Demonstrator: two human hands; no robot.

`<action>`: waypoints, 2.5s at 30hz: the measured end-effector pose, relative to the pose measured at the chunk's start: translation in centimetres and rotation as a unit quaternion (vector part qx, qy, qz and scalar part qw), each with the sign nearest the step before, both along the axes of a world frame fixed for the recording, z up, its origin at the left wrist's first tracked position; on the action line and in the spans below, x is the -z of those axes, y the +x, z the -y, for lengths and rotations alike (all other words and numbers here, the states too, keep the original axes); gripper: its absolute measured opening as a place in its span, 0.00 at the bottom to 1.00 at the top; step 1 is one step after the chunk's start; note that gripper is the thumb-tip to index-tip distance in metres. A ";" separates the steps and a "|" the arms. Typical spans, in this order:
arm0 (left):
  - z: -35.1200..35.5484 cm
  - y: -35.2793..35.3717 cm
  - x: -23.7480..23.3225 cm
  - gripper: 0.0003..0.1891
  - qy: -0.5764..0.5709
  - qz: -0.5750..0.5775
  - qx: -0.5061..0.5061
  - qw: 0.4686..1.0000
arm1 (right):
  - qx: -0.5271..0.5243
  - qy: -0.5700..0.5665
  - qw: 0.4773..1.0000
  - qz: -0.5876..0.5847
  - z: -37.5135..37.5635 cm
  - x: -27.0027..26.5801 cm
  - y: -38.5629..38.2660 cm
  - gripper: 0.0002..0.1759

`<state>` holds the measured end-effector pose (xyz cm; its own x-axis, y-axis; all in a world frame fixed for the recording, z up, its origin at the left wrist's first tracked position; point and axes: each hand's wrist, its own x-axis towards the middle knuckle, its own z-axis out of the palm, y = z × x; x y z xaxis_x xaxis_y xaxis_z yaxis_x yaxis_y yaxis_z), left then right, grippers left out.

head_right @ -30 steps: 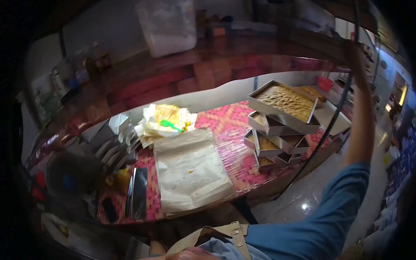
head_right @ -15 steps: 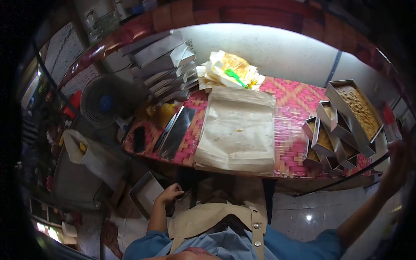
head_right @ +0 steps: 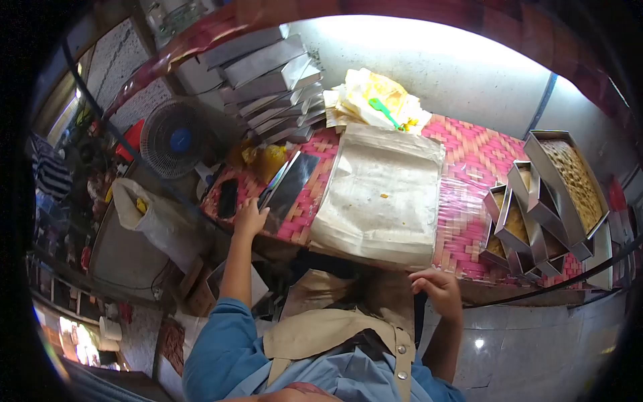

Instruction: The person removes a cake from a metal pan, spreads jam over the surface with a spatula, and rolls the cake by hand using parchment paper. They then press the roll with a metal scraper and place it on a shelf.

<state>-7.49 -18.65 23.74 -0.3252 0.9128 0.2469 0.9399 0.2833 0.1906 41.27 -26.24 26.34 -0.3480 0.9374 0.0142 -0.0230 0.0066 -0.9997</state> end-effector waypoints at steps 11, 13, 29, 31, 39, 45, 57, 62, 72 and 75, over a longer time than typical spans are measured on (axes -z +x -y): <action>-1.1 1.7 -1.7 0.19 -0.013 0.065 -0.088 0.994 | -0.160 -0.118 0.980 -0.010 -1.6 -0.1 -5.1 0.18; 0.4 4.5 -1.4 0.18 0.105 0.199 -0.072 0.972 | -0.211 -0.158 0.964 -0.031 -2.3 -0.4 -5.8 0.19; 2.4 21.3 -1.7 0.11 -0.042 0.292 0.587 0.754 | 0.410 0.047 0.866 0.281 -0.4 2.7 -2.3 0.23; 2.3 20.5 -0.5 0.11 -0.039 0.296 0.581 0.757 | 0.433 0.015 0.851 0.297 0.6 2.7 0.5 0.22; 1.7 18.7 0.9 0.10 0.061 0.253 0.468 0.844 | 0.452 -0.039 0.719 0.527 1.0 4.5 6.2 0.24; 0.7 17.3 0.6 0.10 0.073 0.183 0.451 0.870 | 0.451 0.047 0.679 0.577 1.2 5.9 7.0 0.22; -0.5 13.1 0.6 0.15 0.013 0.157 0.277 0.948 | 0.479 0.009 0.635 0.606 0.8 6.8 11.6 0.19; -0.2 12.9 1.6 0.16 0.000 0.176 0.266 0.948 | 0.431 -0.025 0.653 0.623 1.7 3.9 13.2 0.18; -1.0 13.4 2.3 0.15 0.020 0.208 0.249 0.946 | 0.519 0.196 0.608 0.568 1.3 -17.5 17.4 0.20; -0.7 13.7 1.4 0.16 0.041 0.202 0.236 0.950 | 0.528 0.223 0.447 0.686 -3.4 -22.1 25.7 0.19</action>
<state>6.18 -17.95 22.33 0.0316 0.9637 0.2650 0.8044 -0.1819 0.5656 66.93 -22.86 48.47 0.3175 0.5989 0.7352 0.8620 -0.5054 0.0395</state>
